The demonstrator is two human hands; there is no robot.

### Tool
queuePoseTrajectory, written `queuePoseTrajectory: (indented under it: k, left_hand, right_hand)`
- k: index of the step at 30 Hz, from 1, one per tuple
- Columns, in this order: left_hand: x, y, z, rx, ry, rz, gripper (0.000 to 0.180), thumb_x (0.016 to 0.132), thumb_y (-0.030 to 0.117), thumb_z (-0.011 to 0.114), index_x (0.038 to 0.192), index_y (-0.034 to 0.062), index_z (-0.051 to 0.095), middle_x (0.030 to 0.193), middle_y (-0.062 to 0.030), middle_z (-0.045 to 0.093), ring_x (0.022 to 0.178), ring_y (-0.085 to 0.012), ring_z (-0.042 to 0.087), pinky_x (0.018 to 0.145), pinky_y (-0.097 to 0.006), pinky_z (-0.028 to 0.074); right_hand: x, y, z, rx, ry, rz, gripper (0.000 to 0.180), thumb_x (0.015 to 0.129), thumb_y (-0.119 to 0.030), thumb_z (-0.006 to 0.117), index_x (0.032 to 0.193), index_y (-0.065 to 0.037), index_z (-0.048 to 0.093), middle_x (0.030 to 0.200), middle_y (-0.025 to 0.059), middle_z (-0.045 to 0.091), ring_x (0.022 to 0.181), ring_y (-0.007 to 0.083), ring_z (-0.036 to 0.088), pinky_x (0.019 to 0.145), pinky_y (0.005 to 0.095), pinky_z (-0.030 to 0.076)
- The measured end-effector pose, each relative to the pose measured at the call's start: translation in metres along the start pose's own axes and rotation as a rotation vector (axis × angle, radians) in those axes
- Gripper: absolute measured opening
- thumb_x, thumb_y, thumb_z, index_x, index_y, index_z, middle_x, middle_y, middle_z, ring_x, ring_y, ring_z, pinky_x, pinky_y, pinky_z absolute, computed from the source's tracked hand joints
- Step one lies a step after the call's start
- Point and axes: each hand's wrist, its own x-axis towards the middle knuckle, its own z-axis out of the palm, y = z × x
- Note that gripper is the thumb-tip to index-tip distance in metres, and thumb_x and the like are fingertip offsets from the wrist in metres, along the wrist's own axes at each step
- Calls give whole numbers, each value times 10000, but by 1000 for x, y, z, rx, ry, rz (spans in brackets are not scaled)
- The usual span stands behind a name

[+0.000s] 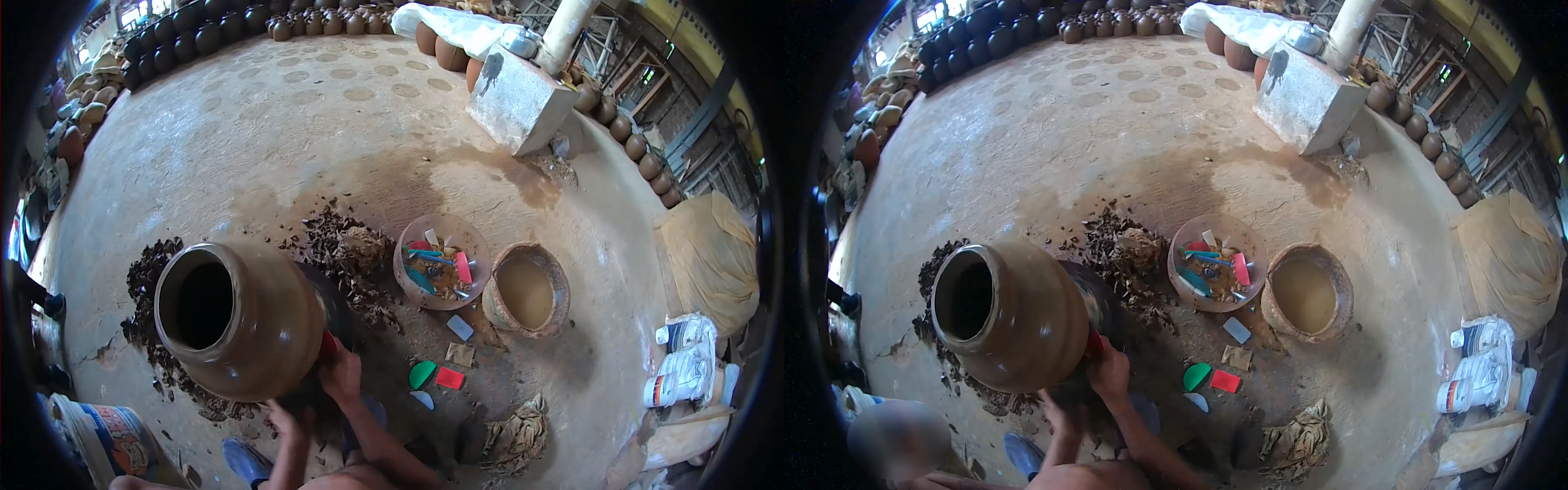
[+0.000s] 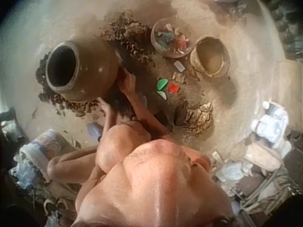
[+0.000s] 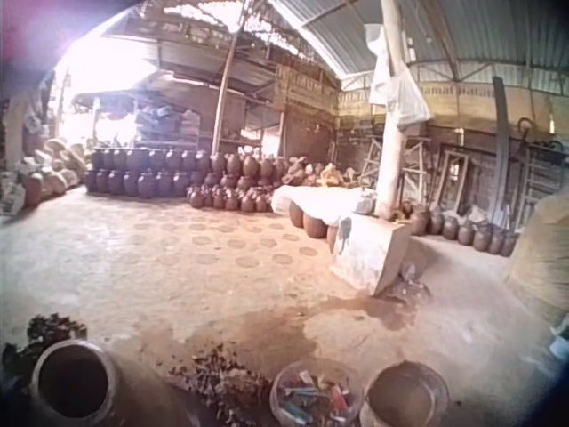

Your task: The person smoothes the surface and shapes the neck of a clay pot using a scraper and a damp sponge while it rotates on a manual wheel.

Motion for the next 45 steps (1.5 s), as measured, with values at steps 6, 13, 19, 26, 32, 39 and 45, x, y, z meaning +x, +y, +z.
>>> queuePoseTrajectory:
  k: [6, 13, 19, 26, 32, 39, 45]
  left_hand:
    - [6, 97, 10, 349, -26, -174, 699, 1039, 702, 484, 1430, 131, 579, 1359, -63, 636, 1051, -282, 688, 850, -438, 576]
    - [1, 24, -26, 341, -54, -197, 725, 1042, 692, 505, 1471, 109, 554, 1364, -91, 636, 1134, -287, 640, 927, -470, 562]
    - [18, 123, 10, 776, -374, 16, 705, 1087, 611, 459, 1531, 66, 506, 1456, -143, 605, 1264, -345, 617, 1040, -535, 536]
    - [-9, 44, -16, 372, 21, -169, 747, 1060, 703, 475, 1577, 166, 419, 1467, -128, 576, 1164, -347, 653, 888, -494, 601]
    - [49, 151, -8, 677, -384, -108, 724, 1082, 657, 400, 1580, 133, 439, 1463, -193, 587, 1262, -382, 641, 941, -535, 603]
    - [-24, 44, -23, 598, -191, -332, 769, 1072, 702, 421, 1599, 143, 416, 1524, -132, 520, 1421, -365, 507, 1097, -531, 513]
    - [51, 155, -7, 849, -246, -40, 776, 1071, 676, 469, 1605, 119, 392, 1483, -154, 531, 1399, -329, 514, 986, -522, 575]
  right_hand:
    - [-2, -20, -1, 65, 31, -31, 471, 792, 38, 629, 1238, -83, 723, 995, 186, 766, 989, 410, 745, 842, 431, 600]
    - [8, 3, 8, 234, 121, -9, 450, 761, 29, 606, 1172, -76, 756, 1033, 201, 764, 1038, 418, 732, 886, 439, 582]
    - [13, -15, -8, 52, 31, 65, 372, 773, -17, 659, 1128, -101, 728, 1019, 181, 736, 1005, 435, 699, 860, 520, 563]
    - [-2, -17, -11, -28, -107, 51, 284, 778, -52, 665, 1059, -93, 657, 989, 196, 696, 976, 443, 699, 842, 579, 548]
    - [-3, -32, -12, 23, -46, 32, 310, 762, -34, 709, 1060, -109, 671, 994, 162, 684, 988, 421, 694, 846, 545, 557]
    - [-7, -28, -18, -14, -54, 72, 332, 762, -38, 713, 1083, -106, 660, 998, 162, 682, 989, 423, 697, 845, 552, 562]
    - [-8, -35, -17, 16, -33, 11, 313, 779, -64, 724, 1081, -108, 652, 995, 168, 676, 976, 422, 698, 831, 558, 561]
